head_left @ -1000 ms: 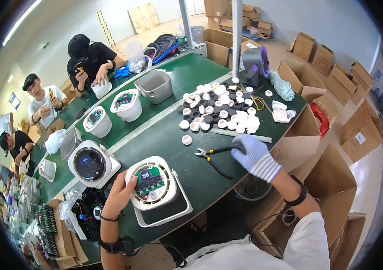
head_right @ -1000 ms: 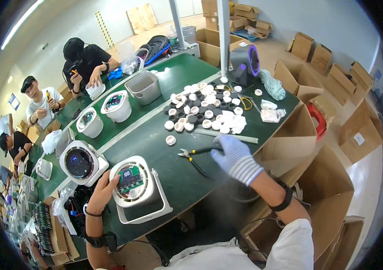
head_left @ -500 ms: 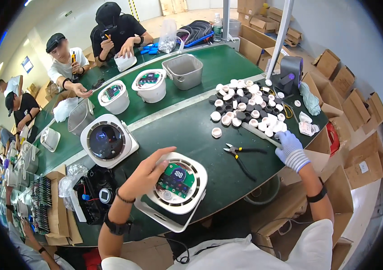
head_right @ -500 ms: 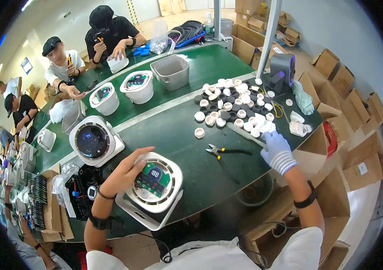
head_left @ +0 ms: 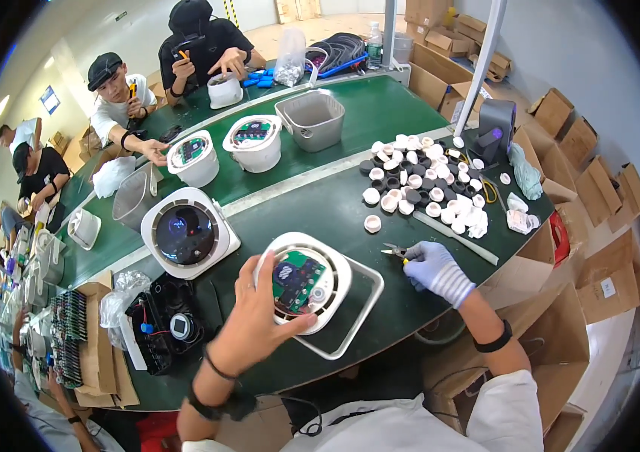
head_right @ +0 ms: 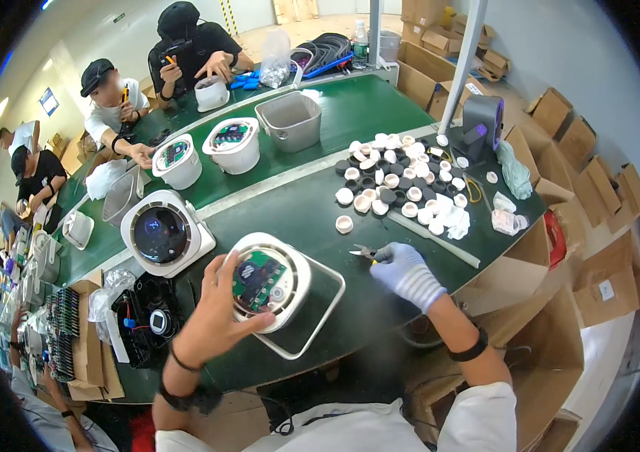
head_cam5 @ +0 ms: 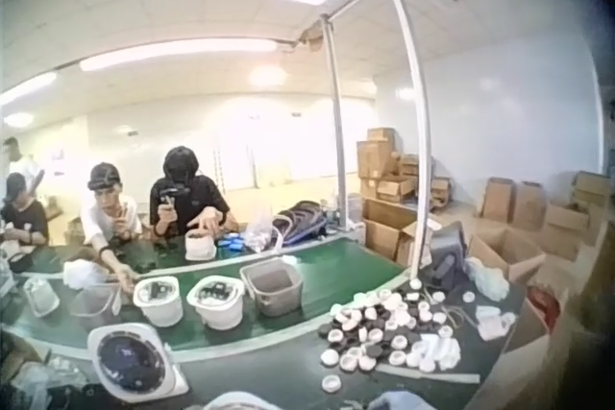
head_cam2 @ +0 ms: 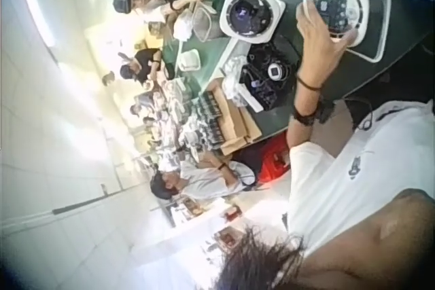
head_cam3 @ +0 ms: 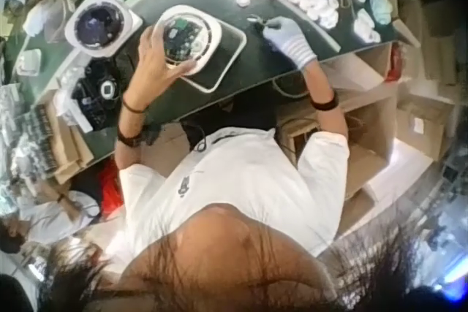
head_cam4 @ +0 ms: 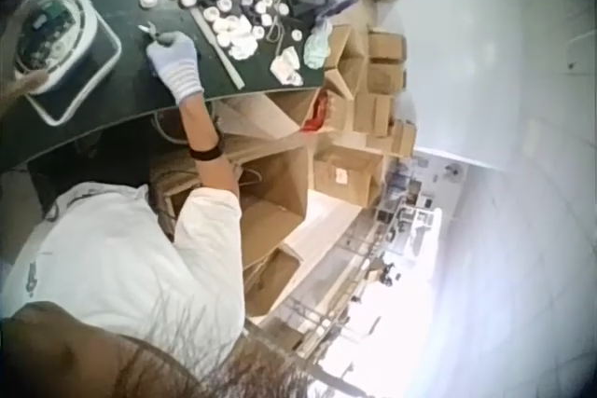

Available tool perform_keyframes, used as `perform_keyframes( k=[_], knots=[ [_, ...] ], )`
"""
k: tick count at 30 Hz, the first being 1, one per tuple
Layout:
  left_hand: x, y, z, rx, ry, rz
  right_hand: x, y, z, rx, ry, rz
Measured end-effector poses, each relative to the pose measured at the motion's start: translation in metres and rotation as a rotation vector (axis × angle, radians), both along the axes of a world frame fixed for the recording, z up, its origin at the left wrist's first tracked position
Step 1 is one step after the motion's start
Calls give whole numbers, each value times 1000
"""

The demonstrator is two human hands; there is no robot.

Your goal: Assembling and testing electronic components of a humidifier or fan at a factory assembly line.

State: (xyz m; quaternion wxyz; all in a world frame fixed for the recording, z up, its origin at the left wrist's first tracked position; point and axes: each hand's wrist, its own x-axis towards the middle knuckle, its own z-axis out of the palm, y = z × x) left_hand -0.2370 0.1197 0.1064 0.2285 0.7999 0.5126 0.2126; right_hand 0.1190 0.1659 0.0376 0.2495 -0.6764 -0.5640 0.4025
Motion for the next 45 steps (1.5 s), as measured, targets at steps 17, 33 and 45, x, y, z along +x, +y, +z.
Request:
perform_keyframes(
  k=[17,33,45],
  knots=[
    [16,-12,18,26,388,-268,-57,-56,63,305,152,246],
    [-2,-16,10,99,264,-254,-83,-35,88,235,-118,717],
    [-5,-14,7,103,233,-250,-93,-31,102,189,-196,746]
  ],
)
